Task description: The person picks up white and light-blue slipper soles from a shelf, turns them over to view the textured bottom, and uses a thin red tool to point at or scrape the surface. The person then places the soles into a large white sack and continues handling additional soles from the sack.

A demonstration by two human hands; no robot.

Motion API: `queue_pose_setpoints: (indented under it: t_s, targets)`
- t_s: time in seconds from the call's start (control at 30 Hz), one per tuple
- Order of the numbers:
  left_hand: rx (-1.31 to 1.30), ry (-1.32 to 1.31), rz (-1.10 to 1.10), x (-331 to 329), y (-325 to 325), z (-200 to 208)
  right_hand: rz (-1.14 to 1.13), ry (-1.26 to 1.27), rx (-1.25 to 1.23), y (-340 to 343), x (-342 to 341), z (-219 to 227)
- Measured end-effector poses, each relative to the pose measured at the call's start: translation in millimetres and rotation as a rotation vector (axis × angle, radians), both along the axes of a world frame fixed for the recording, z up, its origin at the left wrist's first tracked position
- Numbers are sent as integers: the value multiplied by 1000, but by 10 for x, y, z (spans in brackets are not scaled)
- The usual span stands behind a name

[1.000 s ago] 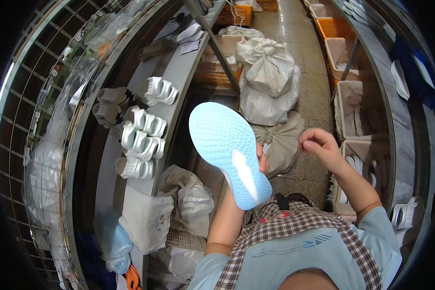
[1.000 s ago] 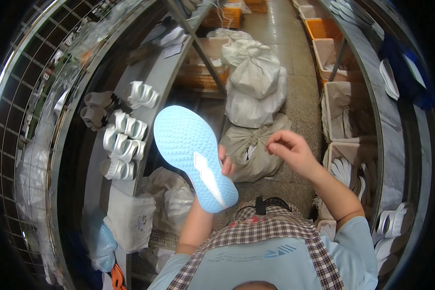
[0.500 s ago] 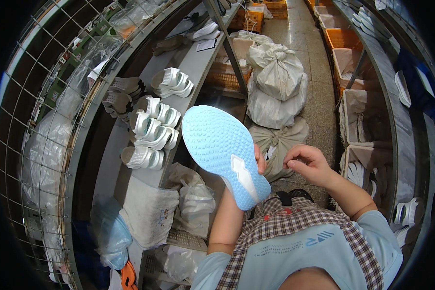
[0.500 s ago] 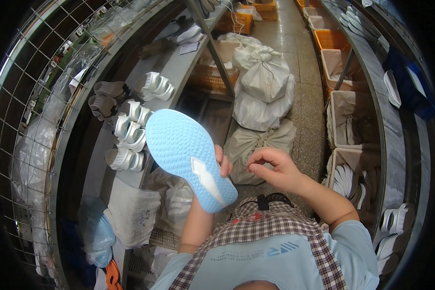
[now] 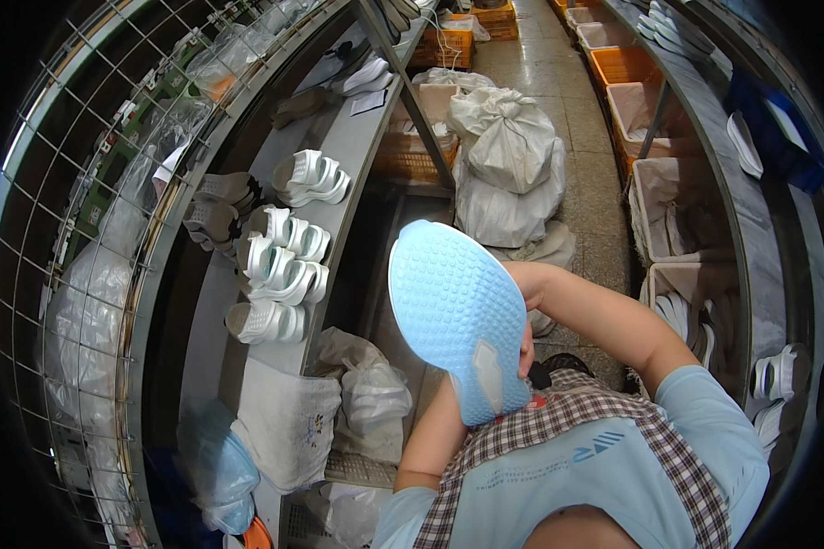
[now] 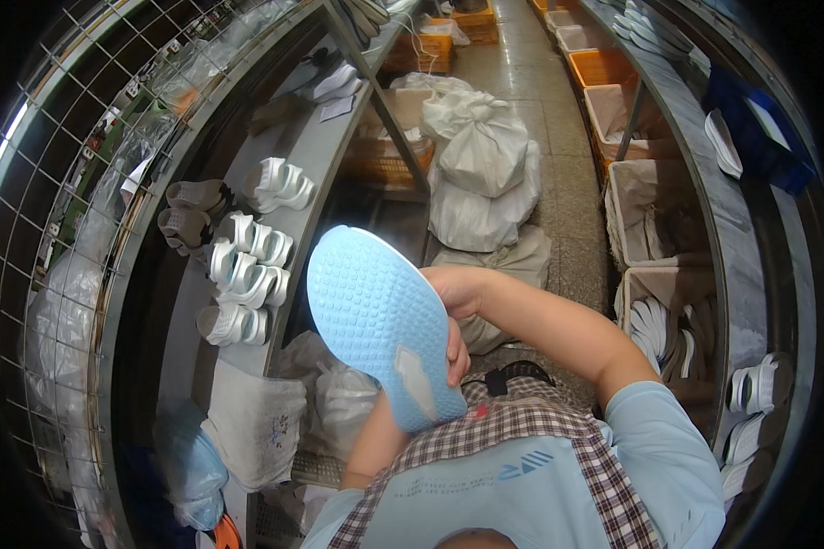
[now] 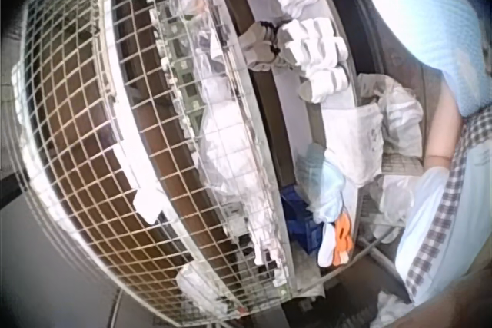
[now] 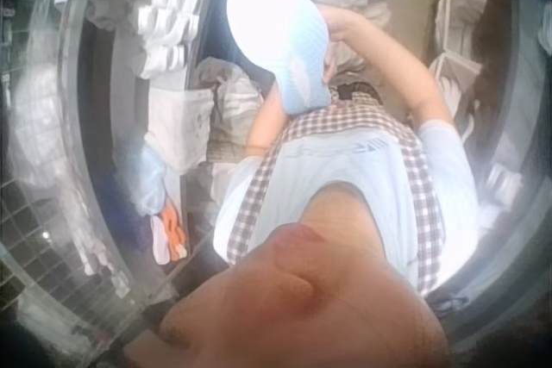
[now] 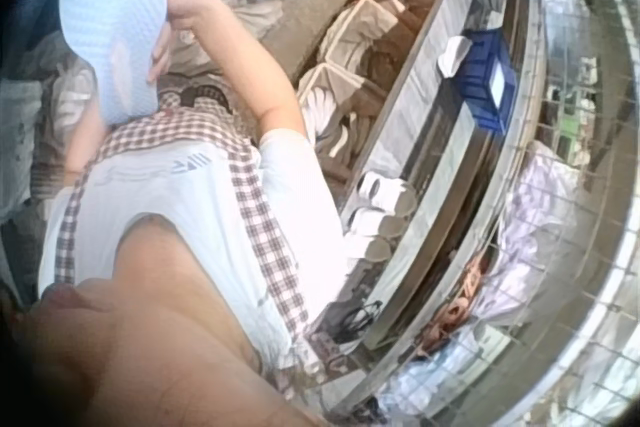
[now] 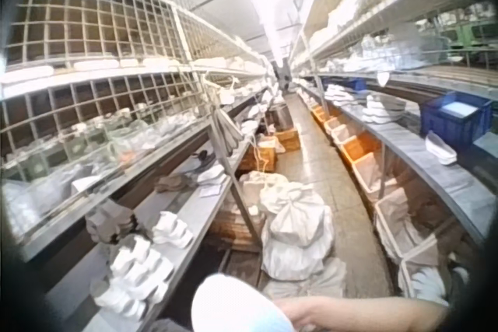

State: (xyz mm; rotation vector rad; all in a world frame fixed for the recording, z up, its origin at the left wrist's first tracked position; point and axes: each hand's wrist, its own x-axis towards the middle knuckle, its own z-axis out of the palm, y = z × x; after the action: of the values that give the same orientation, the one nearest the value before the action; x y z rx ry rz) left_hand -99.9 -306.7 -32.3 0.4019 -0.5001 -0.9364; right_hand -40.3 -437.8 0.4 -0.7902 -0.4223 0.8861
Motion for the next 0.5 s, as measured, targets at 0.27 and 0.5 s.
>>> queue_pose_setpoints:
  t_s: [0.27, 0.5]
  targets:
    - [71, 112, -6, -176, 24, -18, -193, 39, 21, 231, 179, -32]
    - [180, 323, 419, -46, 312, -3, -1070, 158, 218, -383, 573, 358]
